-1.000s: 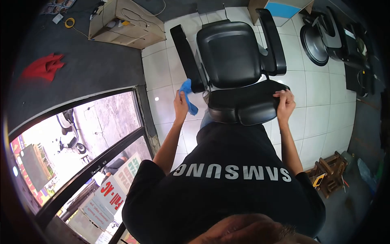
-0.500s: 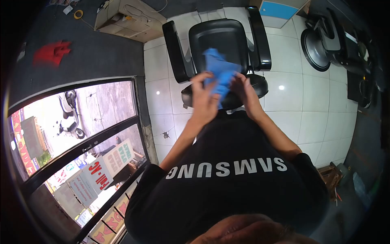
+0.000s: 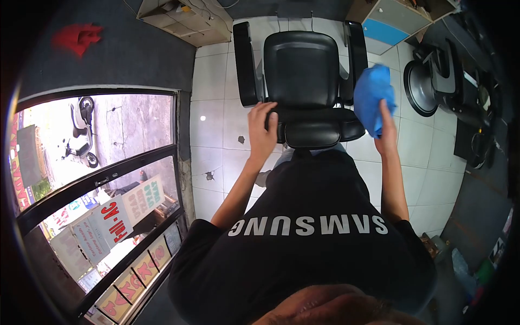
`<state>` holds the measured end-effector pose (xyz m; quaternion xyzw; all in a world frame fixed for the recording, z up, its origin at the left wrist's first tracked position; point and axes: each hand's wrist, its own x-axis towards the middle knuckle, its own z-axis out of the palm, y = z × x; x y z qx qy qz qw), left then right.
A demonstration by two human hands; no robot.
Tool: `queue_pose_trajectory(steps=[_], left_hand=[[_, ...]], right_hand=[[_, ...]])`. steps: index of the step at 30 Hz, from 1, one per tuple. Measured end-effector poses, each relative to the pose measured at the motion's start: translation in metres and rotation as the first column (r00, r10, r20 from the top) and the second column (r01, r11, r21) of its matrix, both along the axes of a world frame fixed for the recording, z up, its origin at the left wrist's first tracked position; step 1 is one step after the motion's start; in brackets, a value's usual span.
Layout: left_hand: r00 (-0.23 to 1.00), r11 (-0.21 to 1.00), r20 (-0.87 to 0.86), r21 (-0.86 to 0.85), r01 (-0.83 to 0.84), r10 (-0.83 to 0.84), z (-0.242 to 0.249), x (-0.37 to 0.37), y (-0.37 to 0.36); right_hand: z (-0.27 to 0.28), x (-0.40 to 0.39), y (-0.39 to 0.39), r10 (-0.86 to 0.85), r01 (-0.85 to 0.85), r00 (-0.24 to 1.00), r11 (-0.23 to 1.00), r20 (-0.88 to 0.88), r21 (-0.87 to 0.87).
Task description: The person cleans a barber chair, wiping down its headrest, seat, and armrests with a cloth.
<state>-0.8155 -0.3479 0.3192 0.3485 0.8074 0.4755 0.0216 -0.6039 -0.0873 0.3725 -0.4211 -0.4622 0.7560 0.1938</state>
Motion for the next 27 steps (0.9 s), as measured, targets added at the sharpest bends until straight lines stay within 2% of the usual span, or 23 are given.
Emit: queue_pose_trajectory(steps=[1,2,3,4,5,6,7,10,11,14,15,16,18,21,24,25,26,27], left_hand=[[0.999,0.998,0.018,-0.044,-0.039,0.040,-0.017,-0.006,-0.004],[0.996,0.993,0.033,-0.089,-0.079,0.082,-0.033,-0.012,-0.007],[0.991,0.983,0.046,-0.136,-0.121,0.128,-0.039,-0.016,-0.005],[0.981,0.973,0.086,-0.168,-0.159,0.175,-0.046,-0.017,-0.002],[0.965,0.958,0.128,-0.205,-0.200,0.229,-0.049,-0.015,0.001],[0.946,0.941,0.164,-0.241,-0.238,0.281,-0.050,-0.015,0.005],[0.944,0.938,0.143,-0.227,-0.262,0.298,-0.049,-0.015,0.006],[0.927,0.936,0.149,-0.136,-0.326,0.344,-0.057,-0.013,0.004],[0.921,0.932,0.172,-0.161,-0.325,0.351,-0.056,-0.013,0.003],[0.938,0.947,0.139,-0.101,-0.306,0.318,-0.056,-0.015,0.002],[0.919,0.941,0.205,-0.101,-0.322,0.336,-0.053,-0.013,0.003],[0.920,0.939,0.188,-0.102,-0.329,0.343,-0.053,-0.013,0.004],[0.923,0.935,0.153,-0.098,-0.341,0.353,-0.055,-0.013,0.003],[0.910,0.926,0.179,-0.113,-0.359,0.375,-0.053,-0.013,0.003],[0.915,0.930,0.177,-0.133,-0.343,0.363,-0.053,-0.014,0.003],[0.911,0.929,0.191,-0.137,-0.344,0.366,-0.051,-0.014,0.003],[0.907,0.928,0.205,-0.139,-0.345,0.368,-0.049,-0.014,0.005],[0.901,0.927,0.219,-0.125,-0.355,0.375,-0.046,-0.014,0.007]], right_hand=[[-0.013,0.000,0.004,0.086,-0.099,0.988,0.990,0.129,0.097],[-0.015,-0.007,0.003,0.265,-0.311,0.922,0.941,0.283,0.134],[-0.025,-0.017,0.001,0.421,-0.505,0.832,0.844,0.361,0.182],[-0.050,-0.024,-0.002,0.553,-0.686,0.688,0.707,0.469,0.172],[-0.053,-0.040,0.001,0.663,-0.904,0.398,0.403,0.634,0.146],[-0.033,-0.063,-0.004,0.649,-0.962,0.266,0.228,0.713,0.151],[-0.024,-0.082,-0.003,0.699,-0.984,0.139,0.179,0.701,0.017],[-0.067,-0.101,0.009,0.735,-0.990,0.094,0.141,0.671,-0.016],[-0.110,-0.097,0.013,0.704,-0.982,0.188,0.134,0.685,0.132],[-0.103,-0.121,0.033,0.777,-0.995,-0.048,-0.092,0.628,0.038],[-0.136,-0.123,0.041,0.731,-0.982,-0.052,-0.160,0.680,0.097],[-0.173,-0.124,0.051,0.687,-0.983,-0.029,-0.153,0.726,0.105],[-0.182,-0.131,0.061,0.692,-0.996,0.077,0.028,0.718,0.080],[-0.163,-0.134,0.056,0.856,-0.958,0.274,0.281,0.439,0.051],[-0.119,-0.143,0.025,0.913,-0.972,0.231,0.233,0.335,0.034],[-0.114,-0.147,0.012,0.959,-0.991,0.132,0.132,0.252,0.017],[-0.091,-0.154,-0.003,0.942,-1.000,-0.004,-0.010,0.335,0.014],[-0.112,-0.155,-0.018,0.973,-0.993,0.019,-0.010,0.232,0.120]])
